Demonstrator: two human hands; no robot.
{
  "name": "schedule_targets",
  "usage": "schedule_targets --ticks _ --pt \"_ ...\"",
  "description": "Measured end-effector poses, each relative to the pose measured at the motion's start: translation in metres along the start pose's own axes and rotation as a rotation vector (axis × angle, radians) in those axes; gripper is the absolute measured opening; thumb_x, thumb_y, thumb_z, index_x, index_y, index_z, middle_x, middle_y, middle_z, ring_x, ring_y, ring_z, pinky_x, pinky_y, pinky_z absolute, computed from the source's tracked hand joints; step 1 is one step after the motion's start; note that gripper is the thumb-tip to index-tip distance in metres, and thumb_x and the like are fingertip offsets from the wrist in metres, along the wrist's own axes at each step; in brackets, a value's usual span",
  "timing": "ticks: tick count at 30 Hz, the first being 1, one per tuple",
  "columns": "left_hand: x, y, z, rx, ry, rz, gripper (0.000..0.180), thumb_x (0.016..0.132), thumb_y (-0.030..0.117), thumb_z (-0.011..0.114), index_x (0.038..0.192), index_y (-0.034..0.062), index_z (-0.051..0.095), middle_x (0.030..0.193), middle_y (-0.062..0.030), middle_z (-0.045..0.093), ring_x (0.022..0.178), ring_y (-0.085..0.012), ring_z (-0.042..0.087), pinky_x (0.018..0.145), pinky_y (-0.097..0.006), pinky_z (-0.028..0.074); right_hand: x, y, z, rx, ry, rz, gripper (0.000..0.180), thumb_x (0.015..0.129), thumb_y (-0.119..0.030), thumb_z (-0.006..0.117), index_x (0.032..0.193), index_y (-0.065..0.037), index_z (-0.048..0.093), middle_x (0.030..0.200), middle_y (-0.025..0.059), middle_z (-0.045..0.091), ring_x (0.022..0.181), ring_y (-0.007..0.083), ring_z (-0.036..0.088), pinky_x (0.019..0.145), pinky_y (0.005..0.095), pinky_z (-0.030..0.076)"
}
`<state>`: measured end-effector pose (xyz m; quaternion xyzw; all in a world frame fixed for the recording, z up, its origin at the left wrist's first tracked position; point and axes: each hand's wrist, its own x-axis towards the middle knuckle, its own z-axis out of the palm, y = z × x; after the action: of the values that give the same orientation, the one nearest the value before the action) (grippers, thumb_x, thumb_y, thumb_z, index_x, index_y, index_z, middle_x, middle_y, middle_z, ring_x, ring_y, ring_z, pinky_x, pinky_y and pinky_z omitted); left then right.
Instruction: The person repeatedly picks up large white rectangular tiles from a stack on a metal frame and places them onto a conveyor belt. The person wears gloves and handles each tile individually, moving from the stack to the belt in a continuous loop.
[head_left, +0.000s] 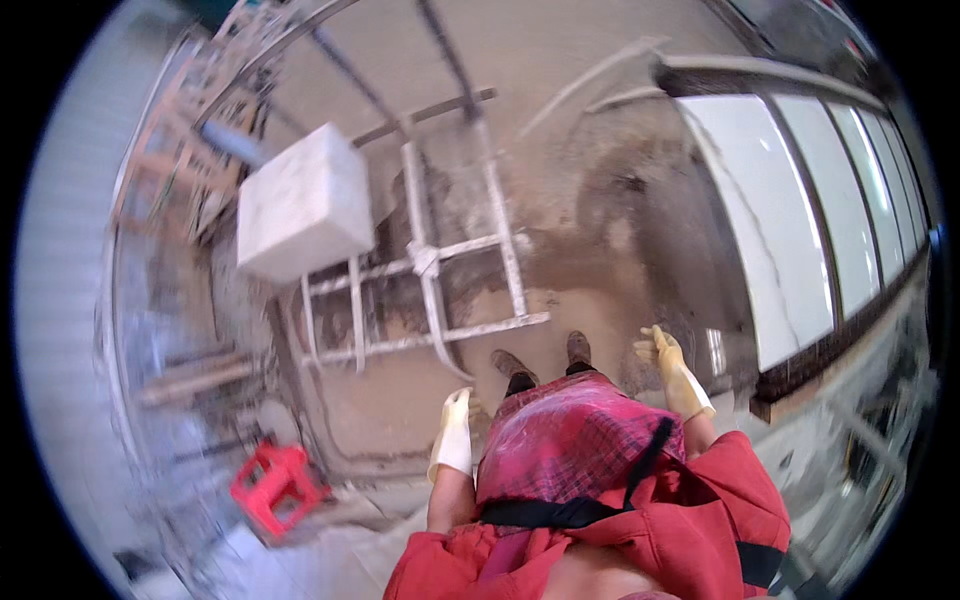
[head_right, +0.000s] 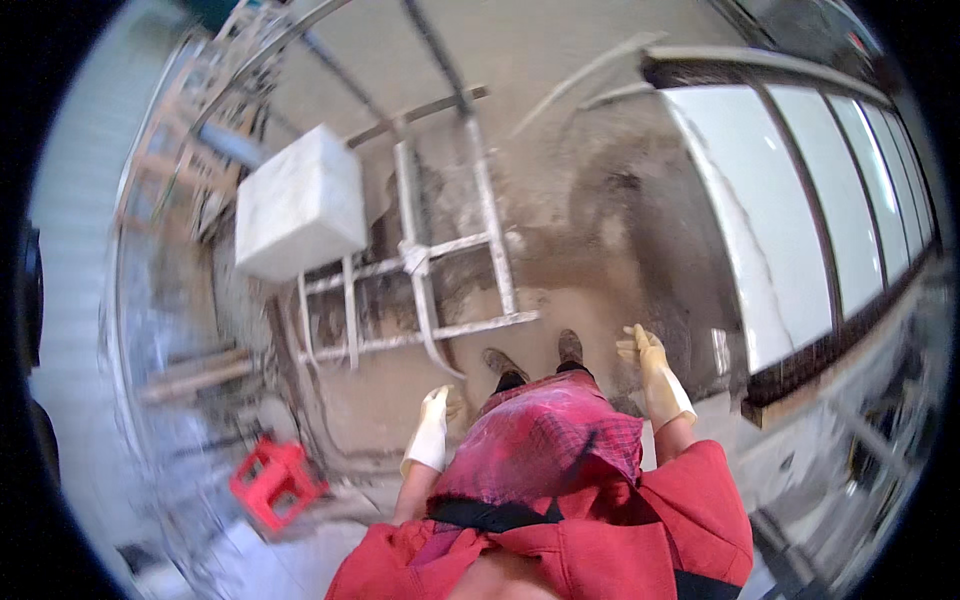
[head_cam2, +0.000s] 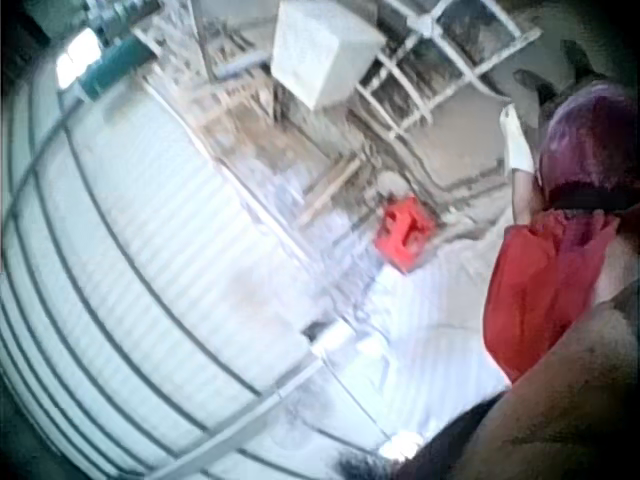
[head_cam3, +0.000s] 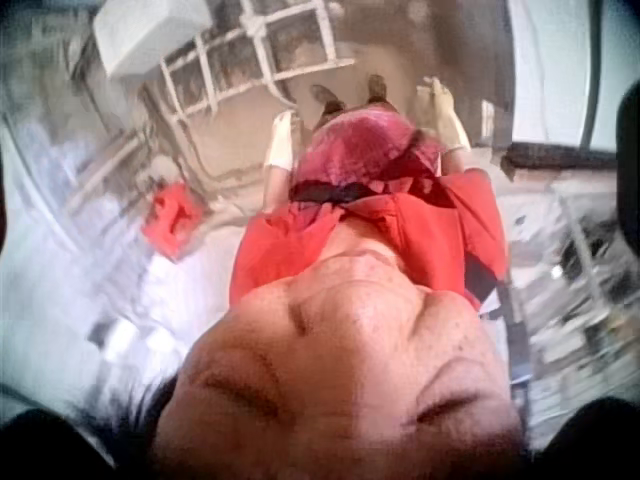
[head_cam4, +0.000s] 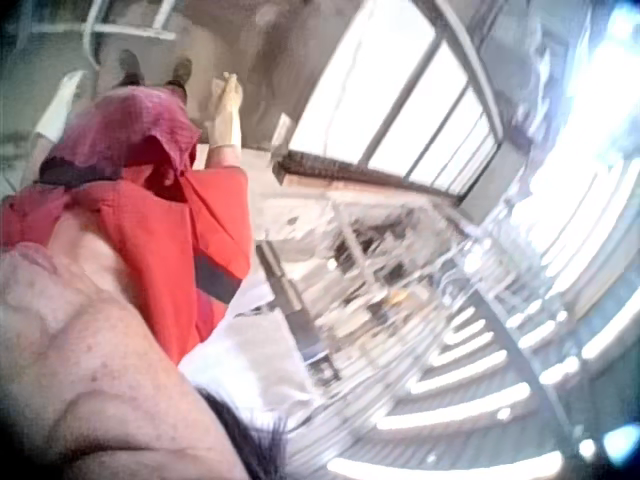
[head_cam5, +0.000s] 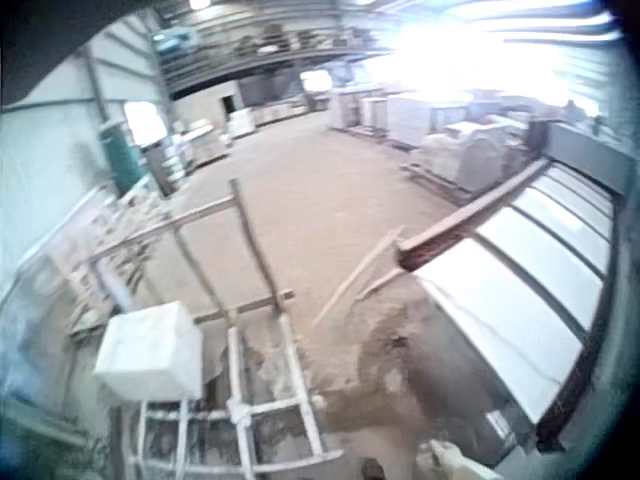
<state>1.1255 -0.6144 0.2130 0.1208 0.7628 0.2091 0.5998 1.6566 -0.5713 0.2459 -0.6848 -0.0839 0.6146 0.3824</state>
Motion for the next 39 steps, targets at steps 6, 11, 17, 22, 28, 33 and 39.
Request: schedule_targets --ticks 6,11,17,22,28,33,39 --pt "-0.014 -0.060 -0.078 -0.140 0.242 -0.013 0.036 0.099 0.041 0.059 0.127 0.0173 0.062 0.096 -0.0082 0.075 0.074 -0.0223 0.069 0.062 -0.041 0.053 0.026 0.010 0.048 -0.448 -0.096 0.095 0.043 0.105 -0.048 0.047 0.123 -0.012 0.063 0.099 0.0151 0.075 0.083 0.0278 0.071 0.080 0.0454 0.057" --pt "-0.028 -0.067 -0.138 -0.200 0.366 -0.114 0.046 0.094 0.037 0.067 0.127 0.0034 0.065 0.115 -0.0156 0.071 0.099 -0.0277 0.067 0.087 -0.041 0.054 0.021 0.016 0.122 -0.626 -0.061 0.107 0.045 0.105 -0.047 0.044 0.126 -0.011 0.062 0.107 0.0155 0.074 0.095 0.0320 0.070 0.086 0.0512 0.054" --pt "0.015 -0.165 -0.242 -0.716 0.423 0.045 0.030 0.099 0.034 0.060 0.119 0.0129 0.066 0.100 -0.0114 0.073 0.075 -0.0205 0.067 0.064 -0.037 0.051 0.001 0.021 0.334 -1.122 -0.372 -0.057 0.045 0.103 -0.040 0.049 0.128 -0.004 0.060 0.105 0.0138 0.073 0.084 0.0272 0.072 0.071 0.0424 0.059" --pt "-0.006 -0.223 -0.285 -0.999 0.477 0.123 0.023 0.097 0.031 0.062 0.107 0.0108 0.064 0.086 -0.0102 0.070 0.055 -0.0182 0.059 0.044 -0.030 0.043 0.048 0.063 0.473 -1.118 -0.649 -0.122 0.046 0.101 -0.041 0.053 0.126 -0.004 0.064 0.102 0.0114 0.074 0.080 0.0231 0.073 0.070 0.0371 0.058" --pt "-0.022 -0.271 -0.266 -1.378 0.439 -0.231 0.028 0.094 0.037 0.061 0.105 0.0112 0.059 0.086 -0.0125 0.070 0.067 -0.0285 0.066 0.055 -0.038 0.049 0.025 0.103 0.593 -1.215 -0.726 -0.150 0.043 0.101 -0.041 0.056 0.122 -0.004 0.065 0.098 0.0108 0.074 0.078 0.0208 0.072 0.068 0.0369 0.057" --pt "0.025 -0.240 -0.311 -1.290 0.424 -0.322 0.041 0.092 0.041 0.061 0.120 0.0101 0.057 0.106 -0.0175 0.072 0.085 -0.0375 0.069 0.070 -0.048 0.052 0.030 0.115 0.620 -1.281 -0.652 -0.067 0.045 0.101 -0.038 0.057 0.123 0.001 0.062 0.100 0.0161 0.072 0.082 0.0268 0.072 0.067 0.0387 0.060" --pt "0.105 -0.149 -0.449 -1.057 0.373 -0.252 0.043 0.094 0.037 0.063 0.125 0.0077 0.056 0.108 -0.0199 0.071 0.087 -0.0378 0.070 0.067 -0.047 0.056 0.074 0.117 0.636 -1.236 -0.382 0.037 0.046 0.096 -0.037 0.057 0.122 -0.001 0.065 0.096 0.0190 0.074 0.080 0.0295 0.073 0.067 0.0414 0.060"
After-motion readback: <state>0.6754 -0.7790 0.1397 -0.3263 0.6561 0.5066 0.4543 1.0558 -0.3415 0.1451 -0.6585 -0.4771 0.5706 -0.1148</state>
